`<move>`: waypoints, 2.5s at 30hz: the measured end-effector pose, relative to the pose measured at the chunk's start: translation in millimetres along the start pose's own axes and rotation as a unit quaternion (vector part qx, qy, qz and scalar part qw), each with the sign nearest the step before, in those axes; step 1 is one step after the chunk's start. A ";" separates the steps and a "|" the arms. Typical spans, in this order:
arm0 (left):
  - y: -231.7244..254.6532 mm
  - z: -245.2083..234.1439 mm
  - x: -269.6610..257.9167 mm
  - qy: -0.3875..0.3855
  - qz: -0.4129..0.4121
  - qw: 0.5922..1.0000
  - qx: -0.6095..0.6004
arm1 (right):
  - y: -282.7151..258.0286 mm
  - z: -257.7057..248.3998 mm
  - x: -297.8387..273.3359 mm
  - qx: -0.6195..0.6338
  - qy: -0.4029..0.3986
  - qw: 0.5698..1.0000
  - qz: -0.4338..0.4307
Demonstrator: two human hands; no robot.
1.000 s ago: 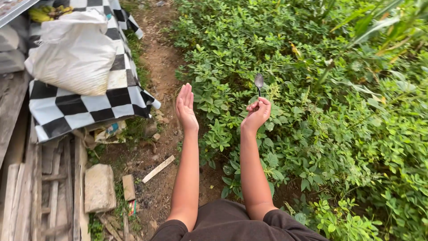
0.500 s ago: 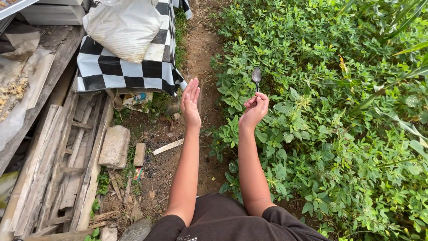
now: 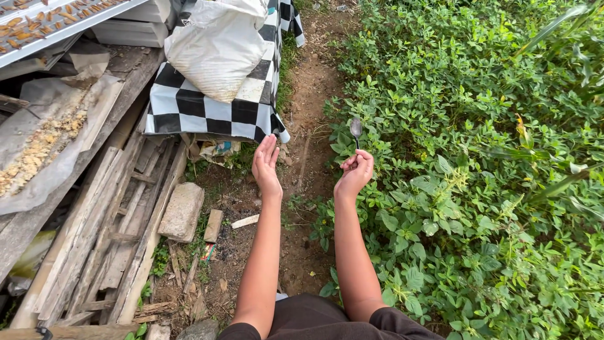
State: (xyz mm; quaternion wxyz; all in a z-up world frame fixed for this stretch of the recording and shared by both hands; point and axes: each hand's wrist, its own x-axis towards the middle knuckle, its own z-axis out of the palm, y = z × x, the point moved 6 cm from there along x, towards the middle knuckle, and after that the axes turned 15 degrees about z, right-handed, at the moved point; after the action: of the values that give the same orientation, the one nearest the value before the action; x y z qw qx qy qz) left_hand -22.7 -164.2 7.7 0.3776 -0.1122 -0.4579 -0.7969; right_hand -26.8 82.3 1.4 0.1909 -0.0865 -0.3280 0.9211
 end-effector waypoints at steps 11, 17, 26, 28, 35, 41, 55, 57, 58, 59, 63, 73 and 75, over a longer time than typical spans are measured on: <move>-21.9 -12.9 79.4 -0.027 0.008 0.999 -0.038 | 44.1 63.2 41.9 -0.005 -0.034 0.999 -0.010; -40.8 -31.9 110.2 -0.038 0.006 0.999 -0.033 | 84.4 72.3 61.0 0.022 -0.033 0.999 -0.017; -55.0 -64.9 129.6 -0.013 -0.001 1.000 -0.002 | 120.2 83.2 72.3 -0.010 -0.012 1.000 0.003; -61.5 -67.6 132.5 -0.006 -0.009 1.000 -0.005 | 124.4 84.7 75.2 -0.013 -0.017 1.000 0.003; -93.0 -58.2 140.5 -0.007 -0.027 1.000 -0.010 | 124.6 64.3 103.5 -0.030 0.023 0.999 -0.011; -131.8 -29.5 153.2 -0.023 -0.032 0.999 -0.026 | 112.8 56.4 134.1 -0.035 0.054 0.998 -0.007; -182.7 47.9 212.8 -0.037 0.000 0.999 -0.002 | 82.4 90.1 245.8 -0.001 0.009 0.999 -0.032; -192.6 51.2 217.7 -0.036 -0.013 0.999 -0.010 | 82.2 92.1 255.0 0.003 0.004 0.999 -0.033; -194.1 53.6 219.6 -0.039 -0.013 0.999 -0.008 | 82.9 88.1 259.7 0.006 0.005 0.999 -0.033; -195.2 55.5 221.5 -0.041 -0.012 0.999 -0.006 | 83.6 84.5 263.9 0.003 0.006 0.999 -0.037; -202.4 67.2 227.1 -0.044 -0.035 0.998 0.005 | 79.4 83.6 279.9 0.018 0.008 0.999 -0.025; -234.1 77.5 227.1 -0.056 -0.066 0.996 -0.024 | 81.1 85.4 297.5 -0.039 0.001 0.999 0.001; -236.7 78.7 230.3 -0.048 -0.075 0.996 -0.008 | 86.4 78.6 304.8 -0.049 0.009 0.999 -0.013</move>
State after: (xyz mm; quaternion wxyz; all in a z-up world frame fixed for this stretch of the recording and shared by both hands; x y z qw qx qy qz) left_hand -361.5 -145.2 19.5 0.2934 -0.1188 -0.4761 -0.8204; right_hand -352.7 100.3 -3.5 0.2013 -0.0994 -0.3726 0.9004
